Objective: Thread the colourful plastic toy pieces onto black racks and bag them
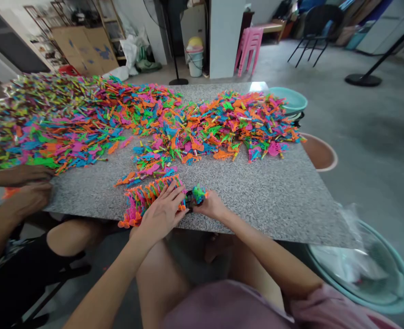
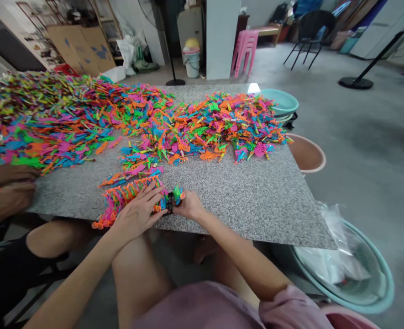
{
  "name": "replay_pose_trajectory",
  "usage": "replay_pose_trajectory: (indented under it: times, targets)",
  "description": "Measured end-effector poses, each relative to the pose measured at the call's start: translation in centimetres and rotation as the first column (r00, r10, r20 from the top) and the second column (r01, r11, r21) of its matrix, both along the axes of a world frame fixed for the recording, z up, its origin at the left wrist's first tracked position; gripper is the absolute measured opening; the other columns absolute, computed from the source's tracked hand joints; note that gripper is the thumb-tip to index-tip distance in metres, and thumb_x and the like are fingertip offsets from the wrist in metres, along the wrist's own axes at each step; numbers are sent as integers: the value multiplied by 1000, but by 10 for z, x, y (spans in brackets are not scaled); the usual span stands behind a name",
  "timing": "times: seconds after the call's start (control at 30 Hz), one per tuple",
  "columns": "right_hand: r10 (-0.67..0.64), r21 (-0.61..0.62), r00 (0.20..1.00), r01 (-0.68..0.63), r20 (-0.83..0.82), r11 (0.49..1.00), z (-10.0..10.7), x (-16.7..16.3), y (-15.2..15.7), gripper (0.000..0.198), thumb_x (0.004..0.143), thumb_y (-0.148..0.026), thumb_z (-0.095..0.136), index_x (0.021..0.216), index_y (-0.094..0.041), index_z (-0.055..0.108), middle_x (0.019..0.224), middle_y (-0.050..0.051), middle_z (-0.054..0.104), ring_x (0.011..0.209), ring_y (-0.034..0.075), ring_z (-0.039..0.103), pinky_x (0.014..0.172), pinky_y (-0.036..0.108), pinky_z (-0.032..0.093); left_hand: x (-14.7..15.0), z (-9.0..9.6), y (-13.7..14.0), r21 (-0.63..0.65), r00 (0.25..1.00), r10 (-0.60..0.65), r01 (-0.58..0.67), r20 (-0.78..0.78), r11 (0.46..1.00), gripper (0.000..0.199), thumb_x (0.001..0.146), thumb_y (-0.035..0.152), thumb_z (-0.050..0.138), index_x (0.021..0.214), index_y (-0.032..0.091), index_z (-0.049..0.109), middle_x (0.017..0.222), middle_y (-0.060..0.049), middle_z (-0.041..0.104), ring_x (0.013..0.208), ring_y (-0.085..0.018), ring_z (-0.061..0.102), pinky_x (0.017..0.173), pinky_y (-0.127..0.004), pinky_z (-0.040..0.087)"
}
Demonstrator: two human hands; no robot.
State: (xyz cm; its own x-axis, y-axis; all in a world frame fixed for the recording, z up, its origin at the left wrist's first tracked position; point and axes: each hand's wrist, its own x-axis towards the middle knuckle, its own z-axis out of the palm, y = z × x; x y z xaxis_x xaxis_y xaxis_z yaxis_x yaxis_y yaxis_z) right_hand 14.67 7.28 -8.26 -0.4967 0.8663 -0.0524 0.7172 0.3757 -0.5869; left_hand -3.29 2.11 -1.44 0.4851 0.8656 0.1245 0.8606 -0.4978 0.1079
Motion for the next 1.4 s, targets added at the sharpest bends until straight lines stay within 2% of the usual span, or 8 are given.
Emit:
replay_pose_trajectory:
  times: [0.33,0.5,0.6,0.7,0.9,1.03,1.17,1.4]
  targets:
    - [38,-14,988,-36,147,999,4,-24,-26,35,80,-22,59,114,-11,61,96,17,72,79,25,69,65,29,46,1,7,-3,-17,1000,-5,5,18,1000,39,95,29,50,133,21,53,142,-9,54,141,-30,38,115,-52,35]
    - [164,-76,986,-163,2,984,4,4,2,19,83,-21,62,101,-17,64,89,6,73,80,19,69,69,25,48,-4,-1,0,70,998,-30,26,51,997,35,96,41,50,124,22,62,136,-9,59,137,-33,44,110,-55,41]
    - [-114,18,985,112,131,994,14,47,64,18,89,-22,57,104,-16,66,101,9,72,94,21,67,81,28,48,-9,-6,3,121,996,-76,71,36,990,34,97,42,49,123,25,62,137,-8,59,138,-33,42,109,-54,42]
    - [-389,297,875,305,288,905,15,81,110,34,97,-21,44,127,-12,57,133,18,58,126,27,50,100,37,41,-11,-6,4,136,996,-89,86,14,987,34,97,43,49,122,26,62,137,-7,59,139,-32,41,108,-54,43]
    - [-201,326,907,76,371,942,-12,84,91,32,99,-20,36,116,-12,62,123,17,62,122,26,50,106,37,35,-8,-1,2,132,997,-77,77,-10,988,37,98,45,46,124,24,61,135,-8,60,138,-32,43,108,-53,44]
    - [-254,346,900,126,354,930,1,85,109,36,95,-9,37,123,-14,59,122,16,62,117,24,53,95,31,42,-6,2,1,97,999,-52,53,-9,994,38,97,45,47,124,22,62,136,-9,60,139,-33,41,112,-54,40]
    - [-56,321,897,-97,438,942,15,90,139,42,93,-5,38,130,-16,57,124,14,62,120,22,53,95,30,44,-7,0,0,92,999,-39,39,-3,995,36,97,44,48,124,24,62,135,-8,60,136,-32,45,108,-54,43]
    - [120,267,823,-313,555,911,16,91,119,24,92,-8,47,103,-15,67,101,13,70,100,23,64,96,36,42,-9,-2,1,31,998,-38,36,49,999,34,96,43,50,123,26,62,138,-6,58,135,-29,46,113,-53,37]
